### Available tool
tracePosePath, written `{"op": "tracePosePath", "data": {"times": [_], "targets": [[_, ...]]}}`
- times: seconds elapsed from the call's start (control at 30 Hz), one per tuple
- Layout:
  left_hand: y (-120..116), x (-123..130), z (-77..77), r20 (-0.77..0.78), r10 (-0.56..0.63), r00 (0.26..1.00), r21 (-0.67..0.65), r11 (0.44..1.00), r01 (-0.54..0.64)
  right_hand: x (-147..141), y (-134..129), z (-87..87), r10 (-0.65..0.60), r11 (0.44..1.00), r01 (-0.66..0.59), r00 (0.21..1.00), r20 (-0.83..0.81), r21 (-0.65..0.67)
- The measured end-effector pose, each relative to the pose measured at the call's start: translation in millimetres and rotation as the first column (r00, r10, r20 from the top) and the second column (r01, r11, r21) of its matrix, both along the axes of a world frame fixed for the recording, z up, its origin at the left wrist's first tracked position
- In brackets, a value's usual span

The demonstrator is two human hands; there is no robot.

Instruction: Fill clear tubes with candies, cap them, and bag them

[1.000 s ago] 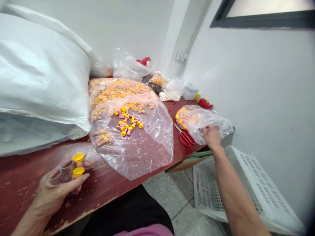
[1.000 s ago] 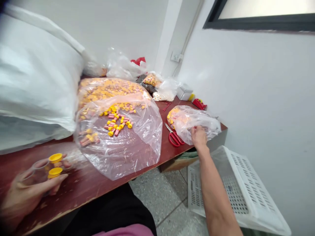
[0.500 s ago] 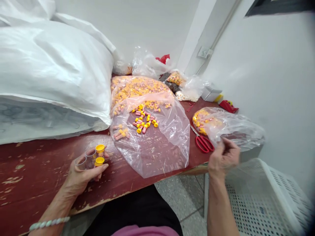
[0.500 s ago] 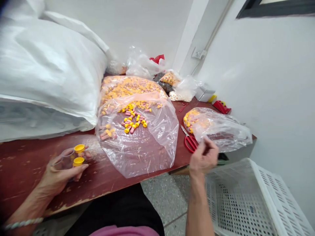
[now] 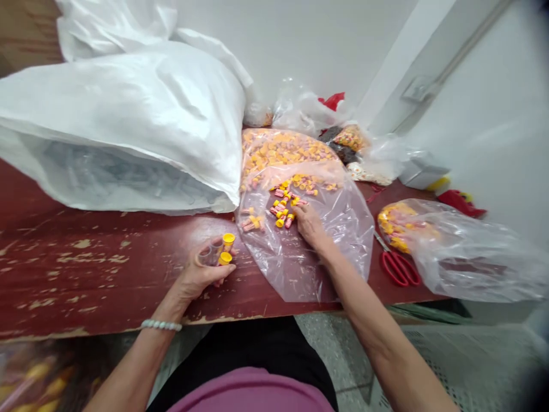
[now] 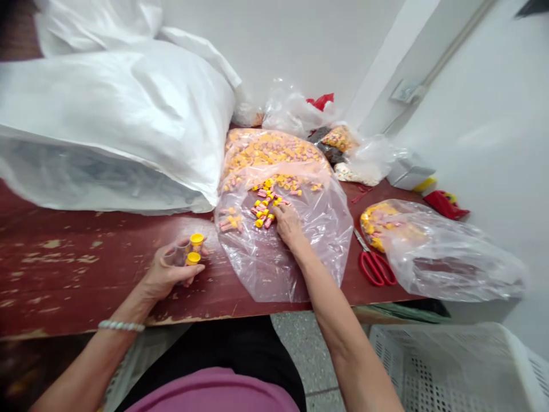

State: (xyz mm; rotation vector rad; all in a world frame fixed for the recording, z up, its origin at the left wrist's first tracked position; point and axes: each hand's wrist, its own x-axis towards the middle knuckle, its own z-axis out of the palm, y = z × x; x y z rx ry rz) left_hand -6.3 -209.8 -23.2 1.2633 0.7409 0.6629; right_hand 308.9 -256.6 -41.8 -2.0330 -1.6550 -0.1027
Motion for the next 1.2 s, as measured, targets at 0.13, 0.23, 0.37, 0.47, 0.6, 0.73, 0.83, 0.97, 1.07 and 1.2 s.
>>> {"op": "tracePosePath", "data": {"times": [0.13,0.23,0.37,0.47,0.6,0.73,0.83,0.97,1.07,1.2], "targets": [[1.0,-0.5,-0.8,-0.011,-0.009,1.0,-0.018,1.0,0.009,-32.7,-9.2,14.1,-0.112,0.979,0.141,0.976,-0.188,0.148],[1.3,-1.5,-3.2,-0.016,-0.01,1.0,-0.012,1.0,0.01,-90.2,-13.5,31.6,0.064,0.951,0.11,0.844,-0.532,0.288],[0.3,-2.0,-3.7,-0.024,-0.018,1.0,0.023,1.0,0.018,-162.0,-9.7,45.4,0.313,0.916,-0.027,0.671,-0.672,0.4],[0.2,-1.8,-3.8,-0.045,-0.038,0.998,0.068,0.997,0.042,-183.5,-6.0,47.3,0.319,0.917,-0.043,0.677,-0.664,0.397],[2.1,-2.3,-6.2,-0.077,-0.065,0.995,0.156,0.985,0.077,-184.2,-7.3,51.5,0.373,0.905,-0.215,0.815,-0.443,0.367],[3.9,-3.4,-7.3,-0.055,-0.048,0.997,0.212,0.975,0.059,-185.2,-14.8,56.8,0.435,0.875,-0.401,0.897,-0.078,0.272],[3.5,-4.2,-3.7,-0.022,-0.026,0.999,0.271,0.962,0.031,-194.0,-22.5,57.8,0.41,0.894,-0.401,0.912,-0.007,0.201],[1.9,-4.1,0.0,-0.018,-0.016,1.0,0.226,0.974,0.019,-195.4,-28.7,55.1,0.444,0.882,-0.421,0.893,-0.071,0.214],[1.4,-3.2,-3.2,-0.051,-0.031,0.998,0.145,0.989,0.038,-166.6,-25.4,45.4,0.332,0.91,-0.265,0.927,-0.174,0.32],[2.2,-3.1,-9.8,-0.017,-0.065,0.998,0.116,0.991,0.067,-98.5,-8.9,20.4,-0.166,0.953,0.205,0.97,-0.178,0.225]]}}
